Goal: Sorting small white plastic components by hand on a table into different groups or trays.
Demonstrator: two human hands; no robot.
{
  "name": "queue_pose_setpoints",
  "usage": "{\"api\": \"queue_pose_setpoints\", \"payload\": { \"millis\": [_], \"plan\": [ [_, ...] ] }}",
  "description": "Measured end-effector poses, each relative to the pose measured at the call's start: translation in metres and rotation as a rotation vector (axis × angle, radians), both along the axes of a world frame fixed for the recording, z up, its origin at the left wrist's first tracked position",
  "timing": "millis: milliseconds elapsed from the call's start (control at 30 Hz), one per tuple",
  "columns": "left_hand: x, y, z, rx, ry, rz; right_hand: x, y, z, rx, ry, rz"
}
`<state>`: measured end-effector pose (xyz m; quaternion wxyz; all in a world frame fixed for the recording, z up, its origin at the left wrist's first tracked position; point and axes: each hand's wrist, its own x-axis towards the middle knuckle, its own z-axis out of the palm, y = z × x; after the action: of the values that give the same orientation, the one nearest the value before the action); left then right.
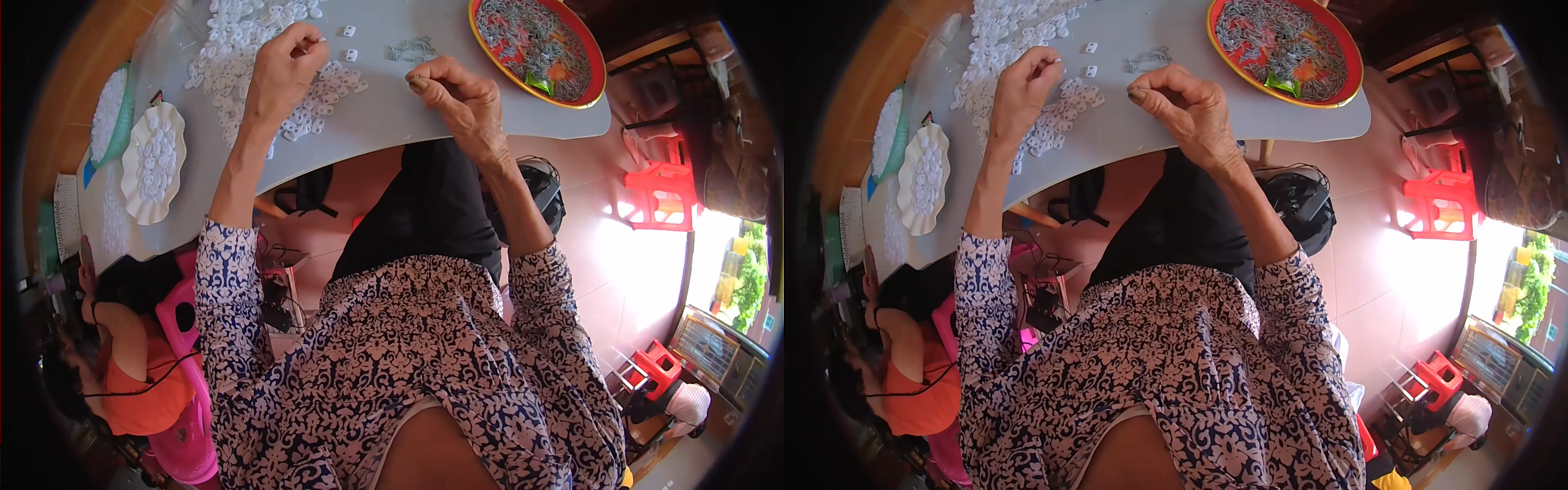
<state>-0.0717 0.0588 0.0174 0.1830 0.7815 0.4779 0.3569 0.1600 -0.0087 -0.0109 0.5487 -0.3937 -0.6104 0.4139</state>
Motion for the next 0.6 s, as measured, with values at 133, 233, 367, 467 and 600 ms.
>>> {"api": "queue_pose_setpoints", "payload": {
  "millis": [133, 233, 367, 467, 600],
  "plan": [
    [0.029, -0.030, -0.003, -0.350, -0.749, -0.125, -0.001, -0.001, 0.008, -0.127, 0.163, 0.081],
    [0.056, -0.047, -0.011, -0.384, -0.929, -0.198, -0.005, 0.000, 0.011, -0.131, 0.294, 0.113],
    [0.078, -0.056, -0.024, -0.387, -0.991, -0.195, -0.005, 0.003, 0.005, -0.125, 0.361, 0.121],
    [0.078, -0.056, -0.013, -0.312, -0.778, -0.112, -0.004, 0.005, 0.004, -0.139, 0.425, 0.139],
    [0.074, -0.056, -0.003, -0.274, -0.429, -0.141, -0.002, 0.006, 0.000, -0.121, 0.359, 0.113]
  ]
}}
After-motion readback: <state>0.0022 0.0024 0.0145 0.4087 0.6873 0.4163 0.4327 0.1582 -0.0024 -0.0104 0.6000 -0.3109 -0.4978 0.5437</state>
